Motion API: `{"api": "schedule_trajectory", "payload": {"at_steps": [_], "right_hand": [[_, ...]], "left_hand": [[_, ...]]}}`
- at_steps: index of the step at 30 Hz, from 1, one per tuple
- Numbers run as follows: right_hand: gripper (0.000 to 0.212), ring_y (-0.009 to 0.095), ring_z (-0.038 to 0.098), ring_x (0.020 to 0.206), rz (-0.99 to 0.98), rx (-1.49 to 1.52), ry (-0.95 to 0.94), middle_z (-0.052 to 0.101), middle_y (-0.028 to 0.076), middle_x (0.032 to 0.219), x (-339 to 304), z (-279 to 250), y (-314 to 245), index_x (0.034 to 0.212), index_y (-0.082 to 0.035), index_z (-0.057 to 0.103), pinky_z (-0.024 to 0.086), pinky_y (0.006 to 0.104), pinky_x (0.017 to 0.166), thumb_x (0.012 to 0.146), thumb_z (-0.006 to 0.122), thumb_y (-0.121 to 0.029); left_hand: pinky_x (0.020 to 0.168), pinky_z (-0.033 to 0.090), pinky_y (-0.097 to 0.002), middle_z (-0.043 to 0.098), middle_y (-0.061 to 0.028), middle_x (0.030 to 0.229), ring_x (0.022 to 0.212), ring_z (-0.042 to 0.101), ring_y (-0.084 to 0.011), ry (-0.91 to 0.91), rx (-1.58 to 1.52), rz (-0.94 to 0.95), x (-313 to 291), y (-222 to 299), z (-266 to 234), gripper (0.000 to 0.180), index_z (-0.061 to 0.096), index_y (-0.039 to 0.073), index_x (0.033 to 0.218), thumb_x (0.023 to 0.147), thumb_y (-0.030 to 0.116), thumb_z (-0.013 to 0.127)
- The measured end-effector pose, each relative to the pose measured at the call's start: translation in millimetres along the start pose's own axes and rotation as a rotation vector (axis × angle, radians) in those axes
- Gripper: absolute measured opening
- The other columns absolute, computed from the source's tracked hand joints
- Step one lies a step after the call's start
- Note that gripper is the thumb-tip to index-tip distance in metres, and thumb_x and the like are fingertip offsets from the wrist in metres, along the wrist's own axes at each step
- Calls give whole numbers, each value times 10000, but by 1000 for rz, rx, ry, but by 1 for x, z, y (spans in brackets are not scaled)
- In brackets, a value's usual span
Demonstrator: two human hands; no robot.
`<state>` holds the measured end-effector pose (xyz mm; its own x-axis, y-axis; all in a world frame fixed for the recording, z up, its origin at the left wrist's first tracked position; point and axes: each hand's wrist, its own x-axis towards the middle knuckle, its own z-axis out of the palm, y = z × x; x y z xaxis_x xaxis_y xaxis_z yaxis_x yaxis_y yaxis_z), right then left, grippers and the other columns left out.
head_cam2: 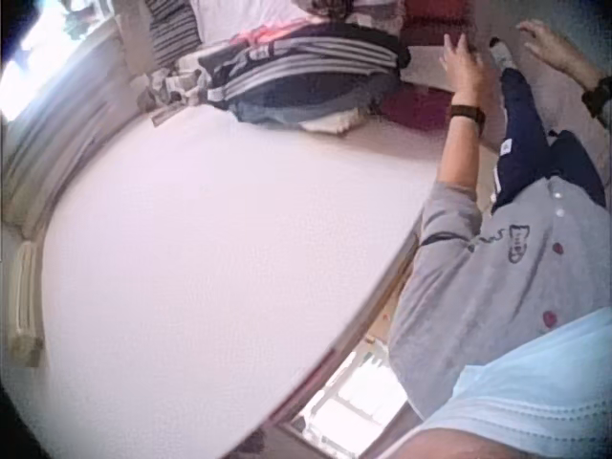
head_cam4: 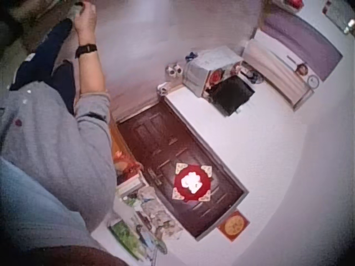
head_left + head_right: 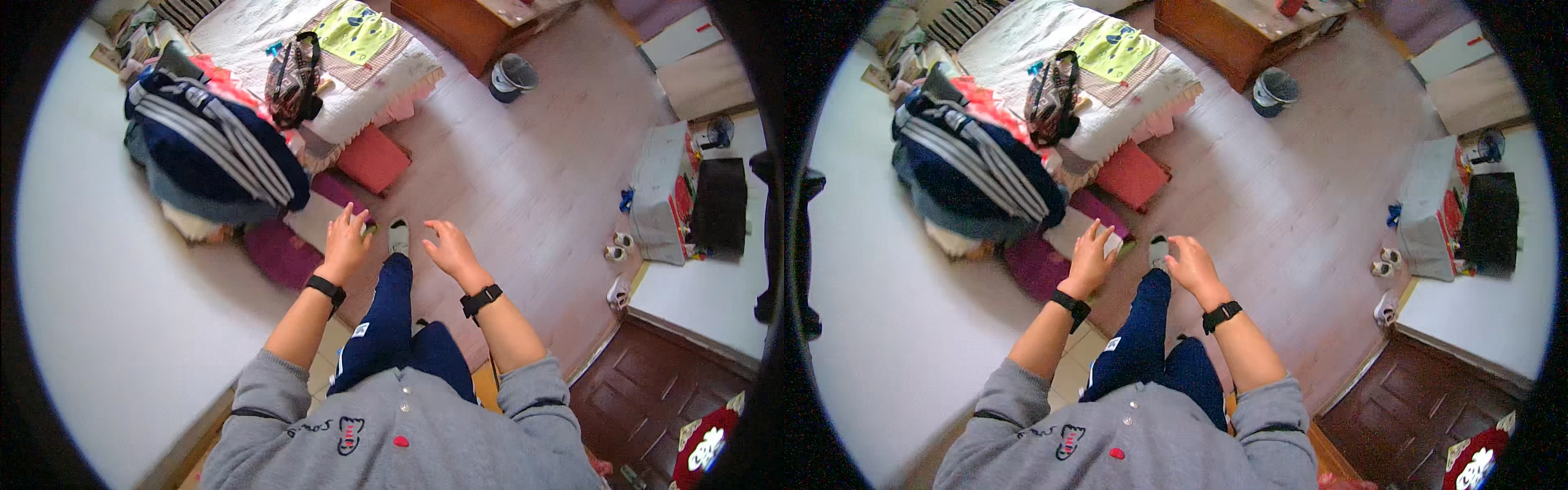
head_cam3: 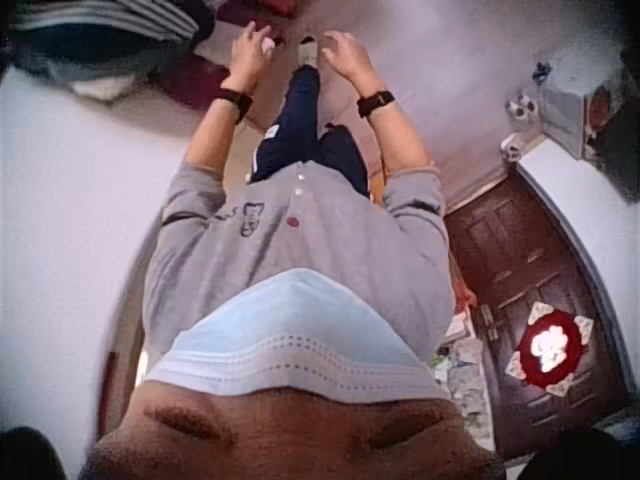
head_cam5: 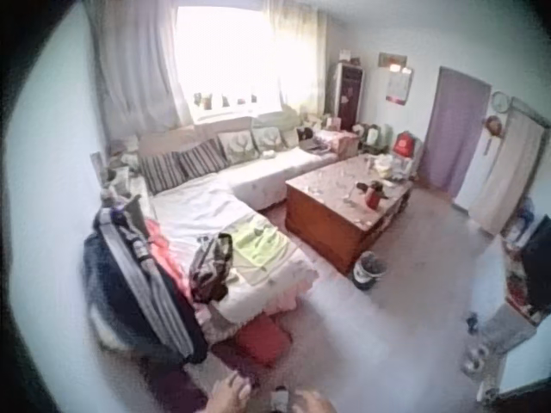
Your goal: The person fills a green basin with water using a shower head, adds detergent, and hand-washes a grey garment by scrubbing and rinsing it. After washing, the person rinses their hands, dries them with a towel, and walks to another room to pick up a red cloth.
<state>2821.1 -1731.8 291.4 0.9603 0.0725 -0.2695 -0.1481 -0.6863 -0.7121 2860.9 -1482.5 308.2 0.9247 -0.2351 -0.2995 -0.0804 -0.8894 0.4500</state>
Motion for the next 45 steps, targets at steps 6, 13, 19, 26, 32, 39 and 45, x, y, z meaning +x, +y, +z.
{"api": "schedule_trajectory", "payload": {"at_steps": [6, 13, 19, 26, 32, 39, 45], "right_hand": [[380, 359, 639, 1045, 275, -5, -38, 655, 213, 1134, 180, 83, 103, 1166, -41, 653, 518, 425, 905, 837, 738, -210], [505, 401, 566, 1151, 339, 1, 25, 541, 234, 1293, 334, 211, 220, 1283, -20, 539, 482, 454, 969, 844, 733, -176], [338, 391, 654, 955, 686, 63, 54, 663, 217, 1043, 406, 287, 291, 1100, 16, 604, 517, 455, 820, 854, 712, -188], [264, 408, 659, 953, 622, 233, 60, 693, 232, 1017, 437, 237, 304, 1105, 10, 599, 511, 489, 782, 897, 630, -148], [437, 405, 593, 1118, 88, -107, -28, 596, 244, 1251, 462, 250, 309, 1258, -29, 571, 500, 493, 887, 858, 659, -181], [456, 436, 593, 1095, 246, 121, -375, 645, 243, 1151, 431, 243, 335, 1224, -38, 605, 496, 487, 922, 816, 700, -218], [429, 239, 648, 1020, 352, 616, -326, 690, 147, 1093, 314, 144, 349, 1199, 6, 603, 505, 377, 900, 828, 711, -181]], "left_hand": [[1152, 313, -540, 376, -202, 1538, 1389, 393, -390, -79, -4, -122, 173, -67, 74, 516, 539, 102, 1396, 897, 156, 662], [1151, 327, -520, 377, -206, 1532, 1366, 411, -387, -150, 58, -167, 310, -138, 187, 515, 544, 106, 1393, 891, 139, 654], [1106, 361, -533, 441, -214, 1474, 1317, 442, -419, -151, -26, -289, 357, -168, 279, 463, 618, 101, 1300, 843, 159, 664], [1121, 332, -521, 428, -254, 1454, 1323, 401, -444, -53, 21, -345, 360, -184, 303, 464, 590, 45, 1292, 844, 137, 664], [1161, 276, -530, 340, -326, 1478, 1373, 298, -516, 410, -119, -719, 366, -226, 338, 755, 326, 37, 1485, 818, 127, 669], [1095, 399, -417, 446, -249, 1470, 1283, 519, -392, 248, -448, -903, 358, -217, 362, 839, 181, 66, 1542, 831, 55, 628], [830, 534, -372, 729, -117, 1004, 966, 690, -248, -86, -957, -614, 358, -104, 347, 332, 673, -6, 1097, 791, 122, 687]]}}
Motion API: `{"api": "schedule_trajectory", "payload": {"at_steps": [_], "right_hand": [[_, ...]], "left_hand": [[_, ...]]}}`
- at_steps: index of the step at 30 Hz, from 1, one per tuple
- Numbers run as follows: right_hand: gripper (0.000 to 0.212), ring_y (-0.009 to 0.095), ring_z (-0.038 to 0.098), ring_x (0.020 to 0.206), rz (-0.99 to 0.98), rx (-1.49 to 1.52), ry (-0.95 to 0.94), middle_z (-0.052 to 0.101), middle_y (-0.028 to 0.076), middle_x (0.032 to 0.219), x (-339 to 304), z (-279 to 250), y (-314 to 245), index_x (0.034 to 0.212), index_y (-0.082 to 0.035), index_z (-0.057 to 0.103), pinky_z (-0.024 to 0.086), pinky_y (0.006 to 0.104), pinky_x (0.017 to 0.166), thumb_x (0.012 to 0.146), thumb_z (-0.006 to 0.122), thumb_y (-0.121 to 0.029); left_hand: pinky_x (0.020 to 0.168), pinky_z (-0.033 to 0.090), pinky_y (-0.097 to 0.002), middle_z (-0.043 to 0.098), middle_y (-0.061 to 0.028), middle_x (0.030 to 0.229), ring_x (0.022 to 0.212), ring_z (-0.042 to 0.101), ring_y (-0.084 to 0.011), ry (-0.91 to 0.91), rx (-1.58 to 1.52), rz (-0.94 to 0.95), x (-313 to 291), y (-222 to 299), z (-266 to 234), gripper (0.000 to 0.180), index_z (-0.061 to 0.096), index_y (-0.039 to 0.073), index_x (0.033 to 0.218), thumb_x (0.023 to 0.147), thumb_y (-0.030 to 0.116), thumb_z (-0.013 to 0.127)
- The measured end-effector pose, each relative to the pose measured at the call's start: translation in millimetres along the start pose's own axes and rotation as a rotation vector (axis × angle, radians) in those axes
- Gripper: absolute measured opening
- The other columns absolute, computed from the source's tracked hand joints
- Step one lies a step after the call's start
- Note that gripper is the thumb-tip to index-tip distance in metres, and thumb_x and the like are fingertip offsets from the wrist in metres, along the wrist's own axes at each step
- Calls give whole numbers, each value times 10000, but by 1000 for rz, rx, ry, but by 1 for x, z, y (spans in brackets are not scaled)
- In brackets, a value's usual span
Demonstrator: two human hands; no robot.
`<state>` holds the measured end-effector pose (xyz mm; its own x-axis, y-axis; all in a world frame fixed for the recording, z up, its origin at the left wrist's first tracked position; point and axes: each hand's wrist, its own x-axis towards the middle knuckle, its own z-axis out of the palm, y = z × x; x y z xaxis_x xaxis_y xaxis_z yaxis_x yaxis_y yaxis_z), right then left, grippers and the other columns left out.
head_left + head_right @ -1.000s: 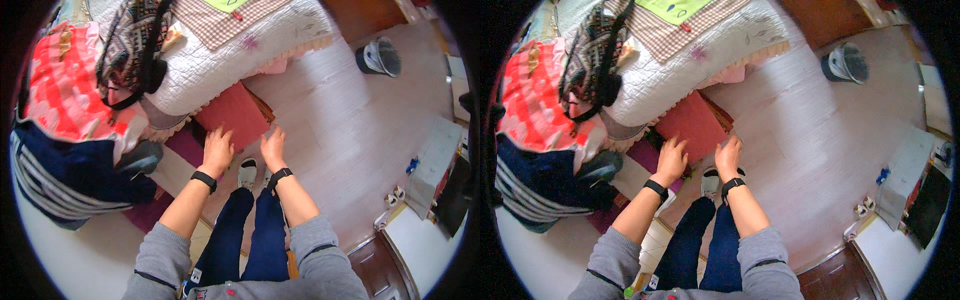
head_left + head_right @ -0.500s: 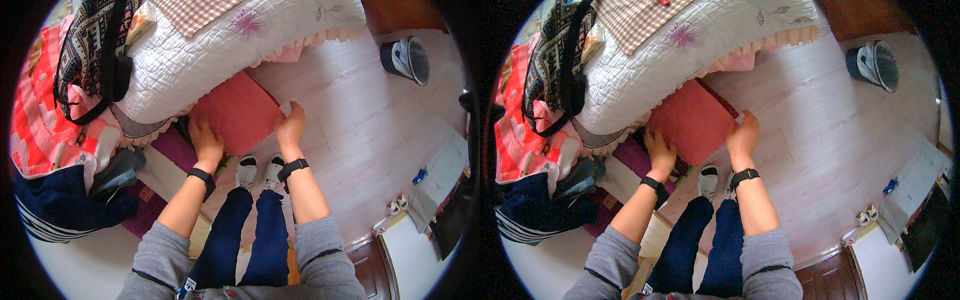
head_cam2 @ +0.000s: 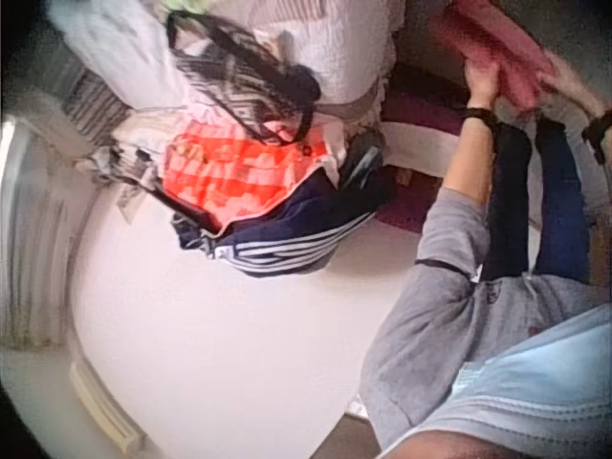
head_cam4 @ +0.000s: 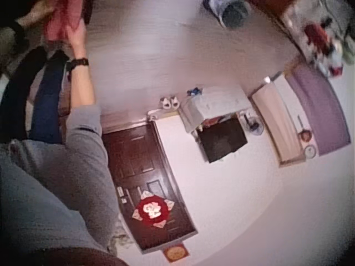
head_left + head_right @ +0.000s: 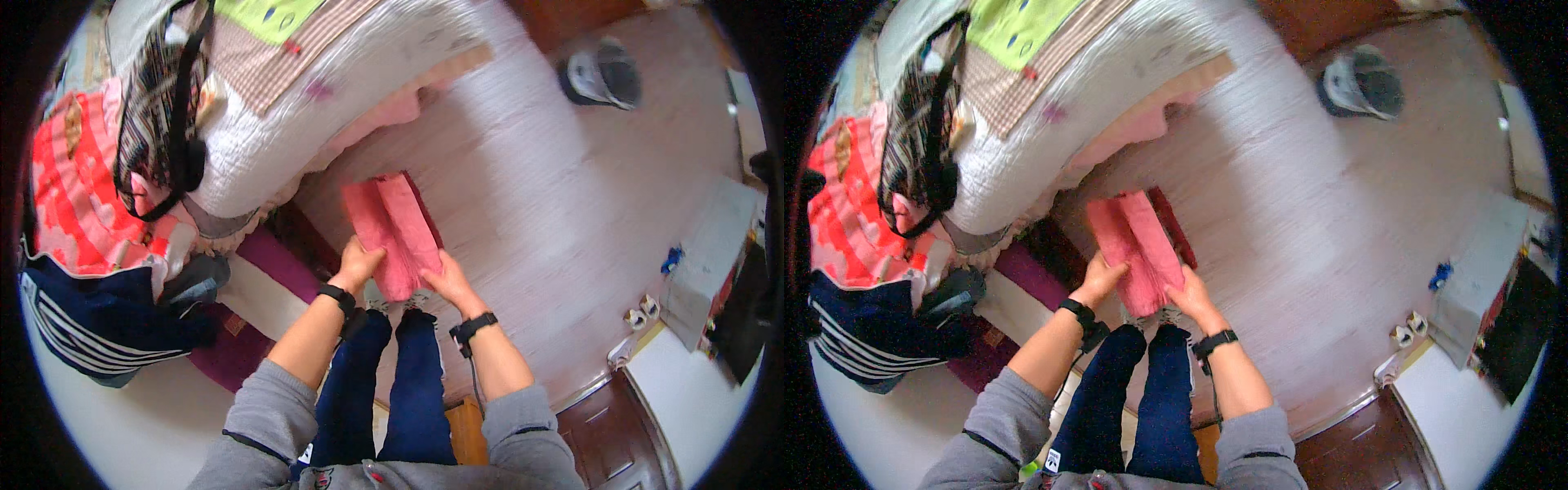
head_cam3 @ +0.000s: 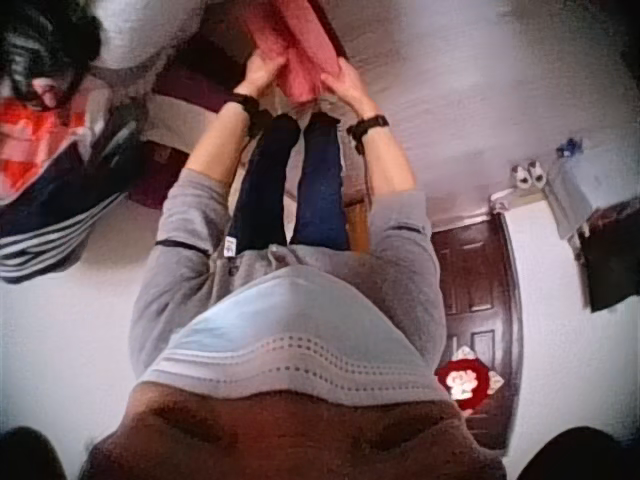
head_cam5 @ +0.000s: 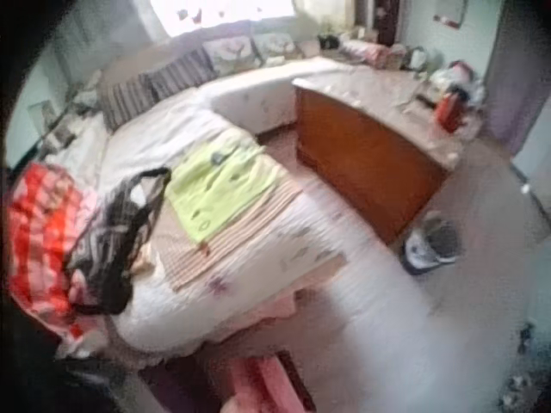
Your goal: The person fills a green basin with water using a shower head, adds detergent, and hand-washes a grey garment by scrubbing and rinsing it. After washing, the person rinses their hands, dries them with a towel, and walks to another room to pick up a red cloth.
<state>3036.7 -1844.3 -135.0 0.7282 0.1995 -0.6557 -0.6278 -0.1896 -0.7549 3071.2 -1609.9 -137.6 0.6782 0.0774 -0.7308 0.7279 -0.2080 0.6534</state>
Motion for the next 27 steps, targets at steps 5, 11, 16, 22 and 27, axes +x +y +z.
{"api": "schedule_trajectory", "payload": {"at_steps": [5, 11, 16, 22, 27], "right_hand": [[479, 195, 635, 1002, 214, 197, 45, 685, 93, 1138, -140, -86, -55, 1275, -3, 585, 511, 351, 887, 834, 703, -149], [547, 195, 601, 1144, 307, 422, 63, 631, 77, 1272, -314, -186, -152, 1368, -10, 530, 473, 327, 987, 889, 713, -202], [670, 211, 520, 1289, 104, 933, 300, 544, 103, 1426, -406, -224, -192, 1444, -9, 462, 387, 364, 1100, 951, 657, -420], [636, 215, 489, 1327, 34, 1028, 293, 530, 95, 1450, -452, -297, -226, 1431, -7, 475, 345, 403, 1143, 959, 646, -398], [572, 230, 530, 1287, -178, 1177, 176, 565, 107, 1405, -457, -403, -252, 1401, -31, 518, 401, 423, 1112, 916, 730, -249]], "left_hand": [[951, 490, -372, 645, -196, 1178, 1113, 628, -284, -268, 218, 78, -75, 93, 79, 574, 482, -20, 1300, 788, 138, 686], [1009, 468, -358, 553, -138, 1305, 1169, 557, -211, -627, 152, 33, -215, 268, 144, 683, 318, -5, 1445, 837, 29, 627], [1014, 471, -355, 554, -120, 1314, 1183, 559, -212, -858, 278, 83, -302, 395, 194, 649, 339, 0, 1443, 851, 0, 605], [1014, 468, -345, 579, -105, 1297, 1160, 574, -202, -991, 374, 213, -365, 505, 263, 584, 399, 1, 1426, 872, -4, 586], [1052, 447, -362, 538, -126, 1367, 1251, 525, -216, -1137, 288, 279, -367, 578, 346, 633, 362, -7, 1465, 876, 7, 595]]}}
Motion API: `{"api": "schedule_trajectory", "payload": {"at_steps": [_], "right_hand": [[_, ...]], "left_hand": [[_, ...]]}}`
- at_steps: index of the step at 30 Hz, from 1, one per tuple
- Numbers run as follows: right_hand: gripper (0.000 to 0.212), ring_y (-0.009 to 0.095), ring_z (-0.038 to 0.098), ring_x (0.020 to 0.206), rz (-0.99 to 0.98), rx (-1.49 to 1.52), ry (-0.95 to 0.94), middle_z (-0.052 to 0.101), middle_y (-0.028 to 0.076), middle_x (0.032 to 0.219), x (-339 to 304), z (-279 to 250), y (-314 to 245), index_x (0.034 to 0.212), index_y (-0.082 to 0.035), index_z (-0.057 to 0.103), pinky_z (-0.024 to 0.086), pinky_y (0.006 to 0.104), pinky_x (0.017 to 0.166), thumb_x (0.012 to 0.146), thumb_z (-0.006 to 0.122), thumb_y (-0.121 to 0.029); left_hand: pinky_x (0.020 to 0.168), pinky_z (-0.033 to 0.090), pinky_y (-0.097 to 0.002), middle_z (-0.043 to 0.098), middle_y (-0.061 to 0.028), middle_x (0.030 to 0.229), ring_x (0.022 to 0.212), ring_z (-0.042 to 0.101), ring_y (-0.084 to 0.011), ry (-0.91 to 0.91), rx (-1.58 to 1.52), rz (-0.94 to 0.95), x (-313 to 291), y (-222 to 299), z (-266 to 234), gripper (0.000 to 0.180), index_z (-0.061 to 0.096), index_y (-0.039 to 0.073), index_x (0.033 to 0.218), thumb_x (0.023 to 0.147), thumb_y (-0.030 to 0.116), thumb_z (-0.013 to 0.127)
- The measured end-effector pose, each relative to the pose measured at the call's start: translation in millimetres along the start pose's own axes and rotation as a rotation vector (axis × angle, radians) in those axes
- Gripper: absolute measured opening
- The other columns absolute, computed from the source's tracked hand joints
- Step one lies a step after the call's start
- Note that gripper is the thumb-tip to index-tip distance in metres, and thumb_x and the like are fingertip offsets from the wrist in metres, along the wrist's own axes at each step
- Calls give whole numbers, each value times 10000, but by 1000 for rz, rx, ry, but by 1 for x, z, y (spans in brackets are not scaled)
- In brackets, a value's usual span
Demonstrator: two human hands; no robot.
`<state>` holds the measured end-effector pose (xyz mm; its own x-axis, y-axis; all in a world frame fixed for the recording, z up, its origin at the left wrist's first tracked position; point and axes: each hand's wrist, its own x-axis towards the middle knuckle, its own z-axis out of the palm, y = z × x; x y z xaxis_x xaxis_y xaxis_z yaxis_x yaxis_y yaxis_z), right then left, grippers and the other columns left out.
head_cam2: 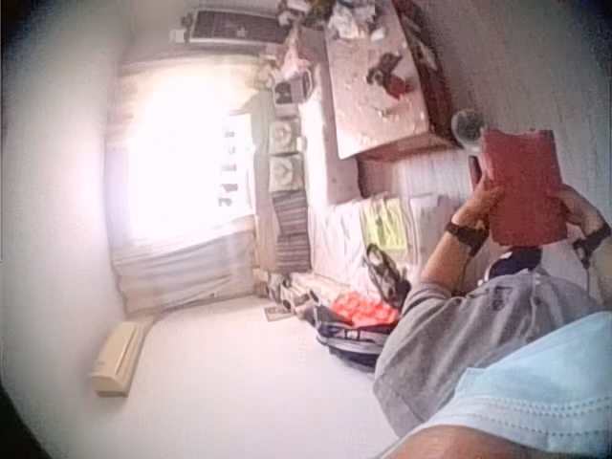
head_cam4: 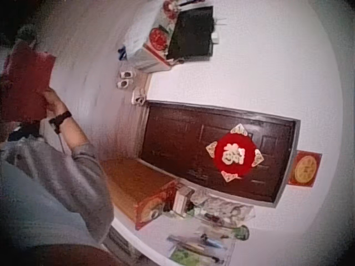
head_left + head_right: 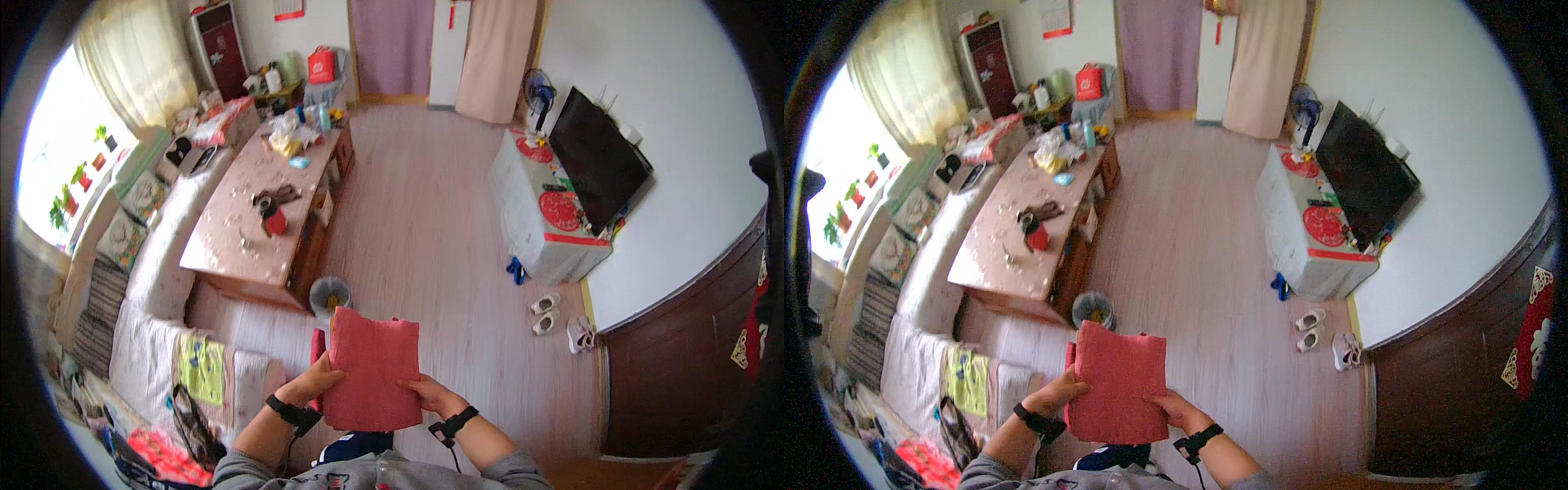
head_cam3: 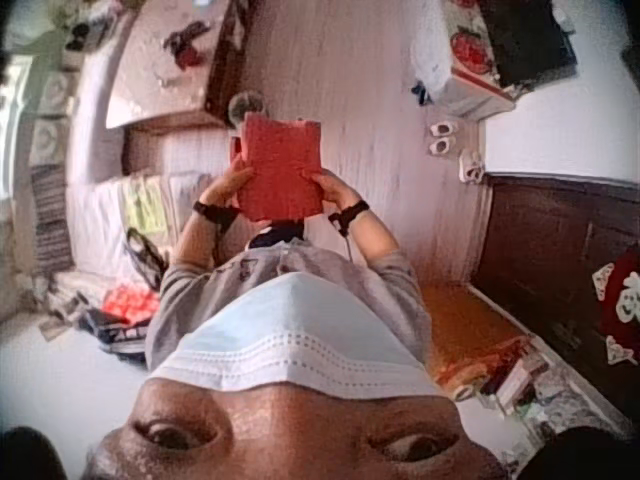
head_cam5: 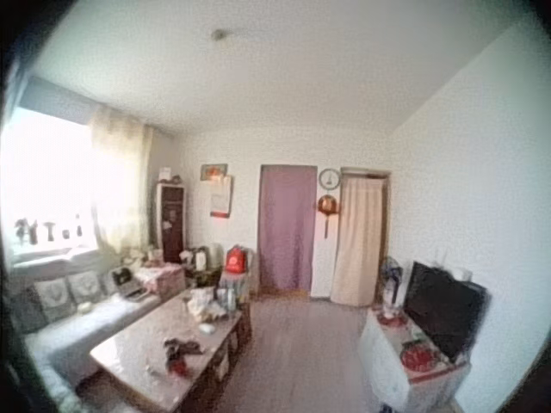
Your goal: The person fills a green basin with water using a shower head, adds detergent, and hand-washes a grey garment by scrubbing and rinsing it. After washing, the person rinses their hands, dries them with a towel, and walks to another room to pick up a red cloth.
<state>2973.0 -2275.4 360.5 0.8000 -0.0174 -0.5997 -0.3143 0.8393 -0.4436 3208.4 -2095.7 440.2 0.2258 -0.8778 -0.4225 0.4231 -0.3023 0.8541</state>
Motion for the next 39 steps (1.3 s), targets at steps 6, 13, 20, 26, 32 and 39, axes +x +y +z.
{"api": "schedule_trajectory", "payload": {"at_steps": [6, 13, 20, 26, 32, 39], "right_hand": [[605, 252, 512, 1313, -132, -225, 106, 543, 101, 1437, 8, -32, -182, 1430, -44, 499, 394, 441, 1115, 910, 733, -248], [684, 256, 530, 1294, -281, 96, 302, 522, 132, 1453, -2, -107, -372, 1447, -25, 460, 397, 432, 1109, 981, 566, -513], [689, 277, 555, 1250, -384, 6, 380, 553, 180, 1394, 36, -219, -587, 1420, 76, 439, 437, 402, 1062, 975, 633, -412], [664, 239, 572, 1234, -306, -3, 148, 577, 143, 1377, 111, -259, -787, 1424, 25, 454, 441, 412, 1061, 948, 681, -379], [496, 229, 603, 1172, -299, -231, 201, 625, 101, 1314, 224, -311, -942, 1347, -3, 565, 459, 386, 1020, 945, 692, -264], [513, 226, 616, 1153, -362, -148, 300, 633, 106, 1293, 273, -374, -1142, 1338, 3, 563, 500, 393, 988, 913, 737, -226]], "left_hand": [[1049, 463, -376, 542, -152, 1383, 1234, 555, -228, -53, 144, -2, 163, 110, 32, 631, 341, -30, 1482, 989, 249, 618], [1020, 482, -383, 558, -172, 1354, 1216, 568, -252, -68, 274, -54, 372, 229, 114, 600, 364, -50, 1467, 1034, 328, 536], [1015, 488, -398, 600, -154, 1303, 1176, 598, -262, -93, 268, 137, 589, 316, 162, 520, 410, -49, 1437, 1004, 200, 554], [1021, 489, -394, 612, -153, 1286, 1179, 604, -253, 115, 222, 41, 724, 403, 153, 490, 451, -46, 1408, 999, 196, 570], [1000, 495, -382, 622, -140, 1282, 1163, 609, -234, 200, 261, -19, 896, 467, 94, 478, 474, -47, 1391, 993, 195, 582], [979, 497, -373, 620, -120, 1288, 1149, 600, -208, -38, 292, 12, 1128, 568, 93, 526, 485, -41, 1388, 973, 247, 631]]}}
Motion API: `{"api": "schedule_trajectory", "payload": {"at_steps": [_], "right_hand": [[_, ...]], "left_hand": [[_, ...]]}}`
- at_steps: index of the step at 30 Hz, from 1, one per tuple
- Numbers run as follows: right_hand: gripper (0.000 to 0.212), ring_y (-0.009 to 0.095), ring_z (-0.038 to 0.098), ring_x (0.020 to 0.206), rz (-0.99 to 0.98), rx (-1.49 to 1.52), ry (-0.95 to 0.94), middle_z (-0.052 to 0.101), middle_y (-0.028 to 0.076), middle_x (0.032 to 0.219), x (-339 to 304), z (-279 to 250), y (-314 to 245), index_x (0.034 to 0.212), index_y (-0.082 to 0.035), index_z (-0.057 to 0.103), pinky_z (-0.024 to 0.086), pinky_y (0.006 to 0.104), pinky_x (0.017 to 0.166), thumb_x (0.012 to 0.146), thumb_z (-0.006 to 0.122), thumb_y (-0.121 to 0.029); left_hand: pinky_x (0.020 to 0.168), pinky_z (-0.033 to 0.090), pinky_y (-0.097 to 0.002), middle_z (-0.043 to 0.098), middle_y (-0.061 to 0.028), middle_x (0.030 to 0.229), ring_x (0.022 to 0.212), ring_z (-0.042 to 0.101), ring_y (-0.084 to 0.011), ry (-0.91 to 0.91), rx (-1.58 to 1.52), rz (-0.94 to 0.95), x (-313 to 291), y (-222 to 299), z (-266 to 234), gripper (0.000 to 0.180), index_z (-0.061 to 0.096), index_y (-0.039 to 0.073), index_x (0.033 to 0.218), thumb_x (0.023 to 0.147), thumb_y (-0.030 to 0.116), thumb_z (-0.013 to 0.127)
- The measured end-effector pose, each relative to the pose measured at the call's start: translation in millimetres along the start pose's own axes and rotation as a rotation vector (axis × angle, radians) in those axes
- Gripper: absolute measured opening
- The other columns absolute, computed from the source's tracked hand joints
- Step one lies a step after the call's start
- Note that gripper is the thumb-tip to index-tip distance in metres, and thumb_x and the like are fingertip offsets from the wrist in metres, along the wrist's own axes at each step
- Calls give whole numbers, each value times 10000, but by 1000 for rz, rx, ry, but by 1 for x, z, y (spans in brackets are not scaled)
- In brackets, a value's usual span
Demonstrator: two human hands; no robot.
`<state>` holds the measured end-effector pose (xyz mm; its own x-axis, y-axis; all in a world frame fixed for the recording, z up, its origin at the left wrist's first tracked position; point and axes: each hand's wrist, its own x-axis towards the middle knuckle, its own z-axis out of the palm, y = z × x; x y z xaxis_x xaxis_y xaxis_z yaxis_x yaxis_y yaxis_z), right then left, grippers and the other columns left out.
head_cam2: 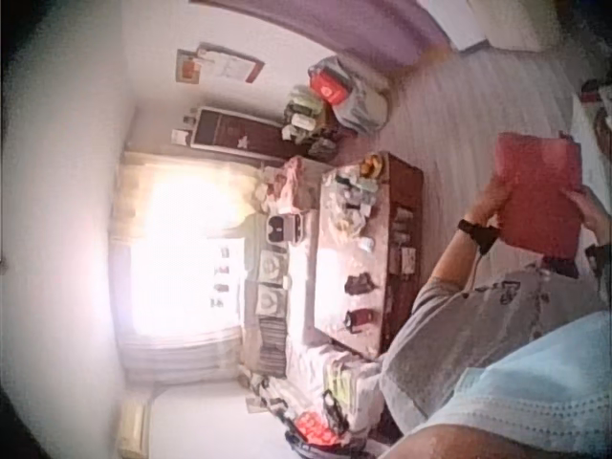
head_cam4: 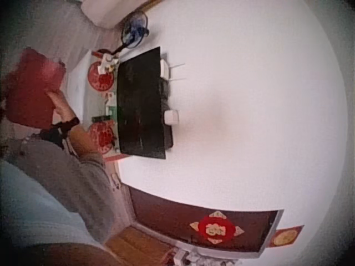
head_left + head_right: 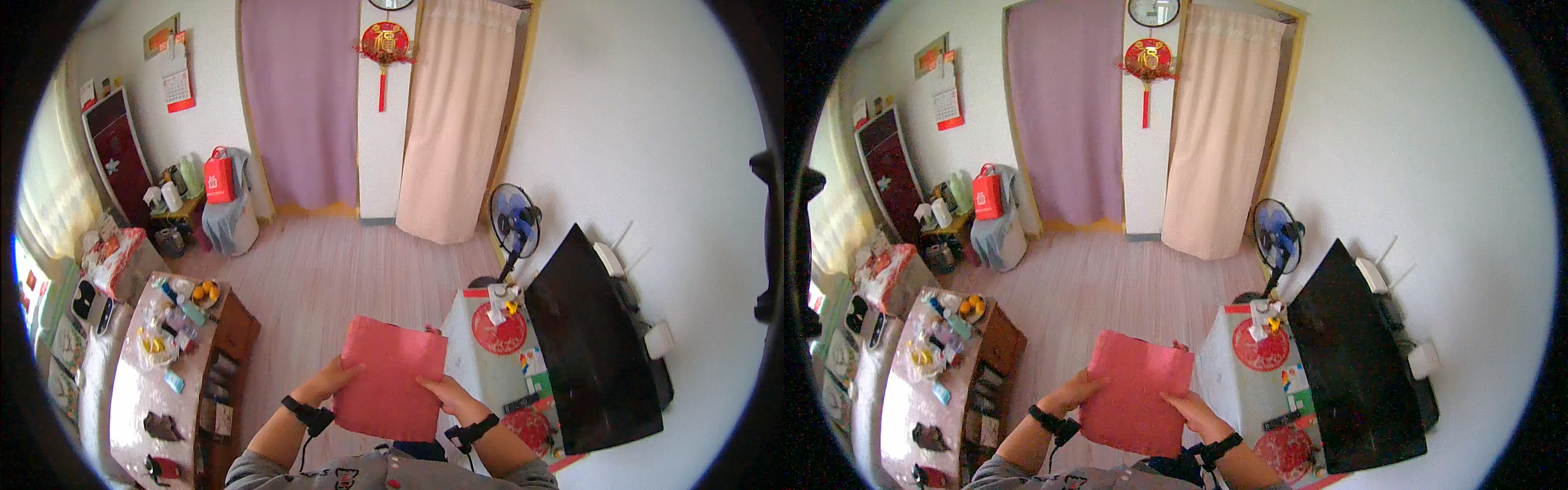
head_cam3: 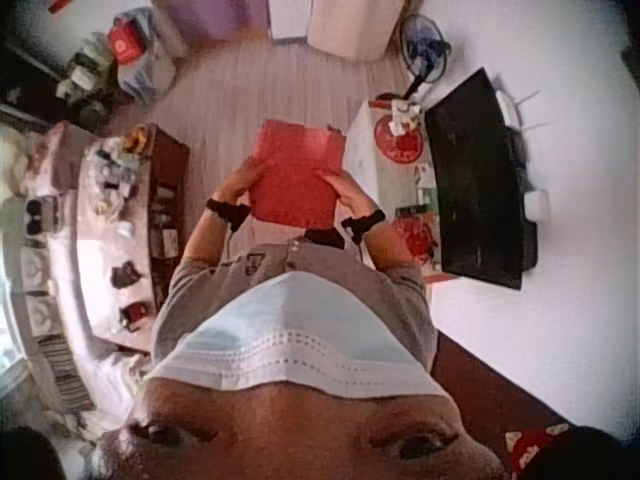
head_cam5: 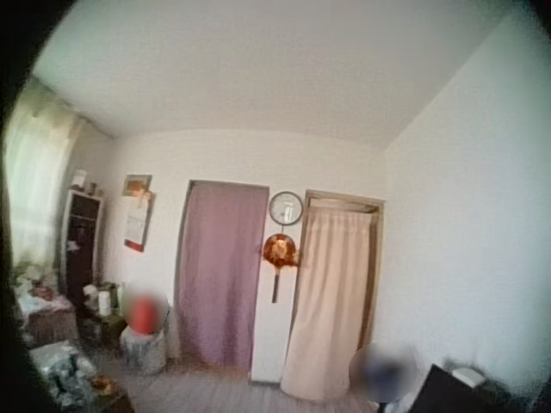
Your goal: The person fills a green basin with water using a shower head, adds detergent, and hand-washes a grey garment by scrubbing and rinsing it. After washing, the person rinses their hands, dries them with a towel, and walks to another room to pick up a red cloth.
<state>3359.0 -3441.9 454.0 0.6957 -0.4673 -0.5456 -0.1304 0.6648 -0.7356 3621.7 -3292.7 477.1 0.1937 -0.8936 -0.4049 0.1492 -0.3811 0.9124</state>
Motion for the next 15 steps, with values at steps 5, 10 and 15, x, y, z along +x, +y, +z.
{"api": "schedule_trajectory", "payload": {"at_steps": [5, 10, 15], "right_hand": [[536, 224, 624, 1135, -48, -56, 112, 650, 106, 1266, 120, -50, -104, 1327, 6, 575, 506, 374, 959, 892, 761, -244], [489, 222, 636, 1093, -35, -221, 90, 660, 116, 1248, 261, -89, -191, 1294, 26, 594, 505, 359, 942, 897, 742, -217], [453, 213, 634, 1091, -154, -280, 85, 657, 109, 1250, 384, -87, -289, 1285, 29, 596, 511, 344, 928, 905, 711, -189]], "left_hand": [[959, 504, -380, 631, -104, 1280, 1145, 600, -199, -13, 122, 60, 174, 69, -23, 554, 503, -26, 1376, 955, 292, 669], [882, 534, -402, 686, -141, 1167, 1064, 653, -236, 70, 228, 153, 321, 121, -75, 550, 565, -26, 1296, 884, 308, 714], [915, 520, -392, 670, -108, 1215, 1094, 634, -210, 178, 455, 84, 443, 188, -138, 548, 553, -3, 1329, 898, 294, 716]]}}
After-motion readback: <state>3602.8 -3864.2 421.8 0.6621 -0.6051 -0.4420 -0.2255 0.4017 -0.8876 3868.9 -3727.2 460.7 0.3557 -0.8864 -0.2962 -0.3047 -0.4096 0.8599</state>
